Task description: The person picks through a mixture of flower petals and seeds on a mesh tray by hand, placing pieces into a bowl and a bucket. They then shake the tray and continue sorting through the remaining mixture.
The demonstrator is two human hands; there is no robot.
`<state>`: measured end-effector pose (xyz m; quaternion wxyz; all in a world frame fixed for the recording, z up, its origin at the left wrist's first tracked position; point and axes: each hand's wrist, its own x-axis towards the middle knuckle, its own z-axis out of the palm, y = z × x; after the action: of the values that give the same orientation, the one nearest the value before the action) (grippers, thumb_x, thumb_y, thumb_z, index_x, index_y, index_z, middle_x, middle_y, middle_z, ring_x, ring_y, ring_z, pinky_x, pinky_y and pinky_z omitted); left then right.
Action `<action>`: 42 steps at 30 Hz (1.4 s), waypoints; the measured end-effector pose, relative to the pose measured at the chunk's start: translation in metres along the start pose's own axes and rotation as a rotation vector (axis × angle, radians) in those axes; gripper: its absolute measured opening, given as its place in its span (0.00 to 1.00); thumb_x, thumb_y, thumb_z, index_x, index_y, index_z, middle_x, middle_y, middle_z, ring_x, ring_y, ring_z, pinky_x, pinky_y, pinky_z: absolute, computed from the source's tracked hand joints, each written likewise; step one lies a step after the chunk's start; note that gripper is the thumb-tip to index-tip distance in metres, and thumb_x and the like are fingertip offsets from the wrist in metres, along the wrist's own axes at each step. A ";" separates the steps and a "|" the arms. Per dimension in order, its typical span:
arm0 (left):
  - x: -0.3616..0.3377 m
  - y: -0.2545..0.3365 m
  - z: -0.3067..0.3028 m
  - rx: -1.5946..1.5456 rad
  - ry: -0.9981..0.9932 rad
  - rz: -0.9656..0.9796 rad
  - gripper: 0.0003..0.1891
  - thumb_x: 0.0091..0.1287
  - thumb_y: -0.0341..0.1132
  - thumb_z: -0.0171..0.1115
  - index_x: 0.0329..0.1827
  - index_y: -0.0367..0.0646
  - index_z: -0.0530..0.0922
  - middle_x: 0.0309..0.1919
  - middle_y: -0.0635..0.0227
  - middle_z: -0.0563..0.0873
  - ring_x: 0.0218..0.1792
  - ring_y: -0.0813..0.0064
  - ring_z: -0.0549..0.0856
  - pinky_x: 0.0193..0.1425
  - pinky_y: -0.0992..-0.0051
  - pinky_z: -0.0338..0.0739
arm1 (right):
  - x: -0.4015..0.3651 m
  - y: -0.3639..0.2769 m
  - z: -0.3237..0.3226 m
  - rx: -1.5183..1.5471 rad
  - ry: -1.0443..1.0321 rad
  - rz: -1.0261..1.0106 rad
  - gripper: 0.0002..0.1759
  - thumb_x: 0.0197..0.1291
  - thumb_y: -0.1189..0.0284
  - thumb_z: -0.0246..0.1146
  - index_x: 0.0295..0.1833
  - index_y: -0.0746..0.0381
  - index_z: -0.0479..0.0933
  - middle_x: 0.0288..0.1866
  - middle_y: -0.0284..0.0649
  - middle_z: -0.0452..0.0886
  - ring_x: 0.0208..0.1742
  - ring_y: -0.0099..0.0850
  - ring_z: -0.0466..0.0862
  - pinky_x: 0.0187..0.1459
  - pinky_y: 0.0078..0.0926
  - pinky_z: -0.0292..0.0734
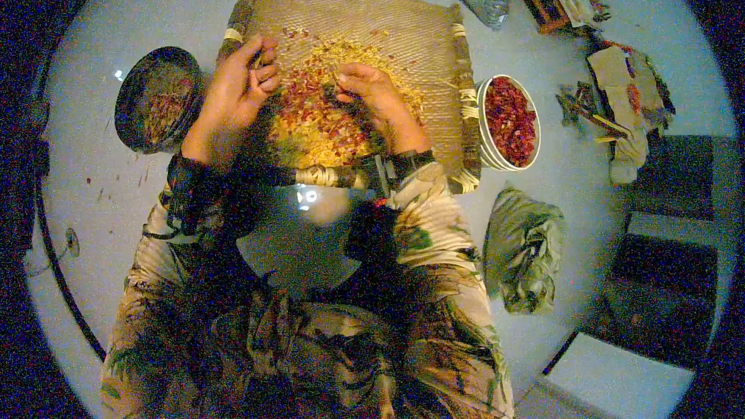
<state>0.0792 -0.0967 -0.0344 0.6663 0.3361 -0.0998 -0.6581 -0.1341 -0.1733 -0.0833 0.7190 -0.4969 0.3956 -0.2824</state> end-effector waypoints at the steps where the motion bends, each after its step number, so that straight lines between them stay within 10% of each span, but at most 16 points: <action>1: 0.000 0.000 -0.002 0.003 -0.021 0.006 0.07 0.67 0.37 0.53 0.38 0.43 0.71 0.27 0.72 0.75 0.21 0.83 0.68 0.19 0.84 0.62 | -0.001 0.001 0.000 0.024 -0.005 -0.008 0.11 0.56 0.70 0.62 0.44 0.61 0.75 0.36 0.32 0.78 0.37 0.24 0.78 0.41 0.23 0.77; 20: 0.003 -0.014 -0.005 -0.072 -0.122 -0.110 0.25 0.70 0.54 0.41 0.43 0.36 0.70 0.33 0.64 0.75 0.34 0.70 0.77 0.40 0.69 0.77 | -0.006 -0.008 0.001 0.133 0.025 -0.001 0.03 0.60 0.72 0.58 0.39 0.60 0.74 0.33 0.32 0.77 0.35 0.23 0.78 0.40 0.26 0.78; 27: 0.014 -0.040 -0.010 -0.063 -0.060 -0.249 0.27 0.70 0.55 0.39 0.44 0.35 0.69 0.34 0.61 0.75 0.37 0.68 0.77 0.43 0.68 0.78 | -0.031 -0.051 0.062 -0.211 0.086 -0.234 0.14 0.57 0.69 0.62 0.46 0.66 0.77 0.37 0.36 0.81 0.35 0.23 0.79 0.35 0.20 0.76; 31: 0.016 -0.048 -0.016 -0.060 -0.051 -0.181 0.24 0.70 0.53 0.42 0.43 0.36 0.69 0.33 0.64 0.74 0.32 0.72 0.75 0.35 0.73 0.75 | -0.019 -0.036 0.061 -0.382 0.213 -0.459 0.11 0.57 0.69 0.62 0.38 0.66 0.80 0.31 0.35 0.81 0.32 0.21 0.79 0.35 0.19 0.73; 38: 0.010 -0.008 -0.021 0.153 0.009 0.056 0.10 0.68 0.38 0.49 0.39 0.40 0.69 0.25 0.71 0.69 0.20 0.80 0.65 0.19 0.82 0.59 | 0.023 0.010 -0.009 -0.735 0.282 -0.254 0.10 0.59 0.69 0.60 0.40 0.65 0.79 0.30 0.32 0.80 0.31 0.18 0.76 0.28 0.18 0.73; 42: 0.015 0.003 -0.023 -0.079 0.076 -0.044 0.08 0.68 0.37 0.50 0.36 0.41 0.68 0.23 0.72 0.67 0.19 0.82 0.64 0.17 0.82 0.57 | 0.029 0.026 -0.010 -1.128 0.156 -0.358 0.11 0.55 0.68 0.62 0.41 0.63 0.79 0.33 0.42 0.82 0.36 0.34 0.82 0.38 0.29 0.75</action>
<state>0.0967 -0.1044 -0.0541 0.6679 0.3364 -0.0409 -0.6626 -0.1274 -0.1925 -0.1183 0.2540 -0.8388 0.4461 -0.1812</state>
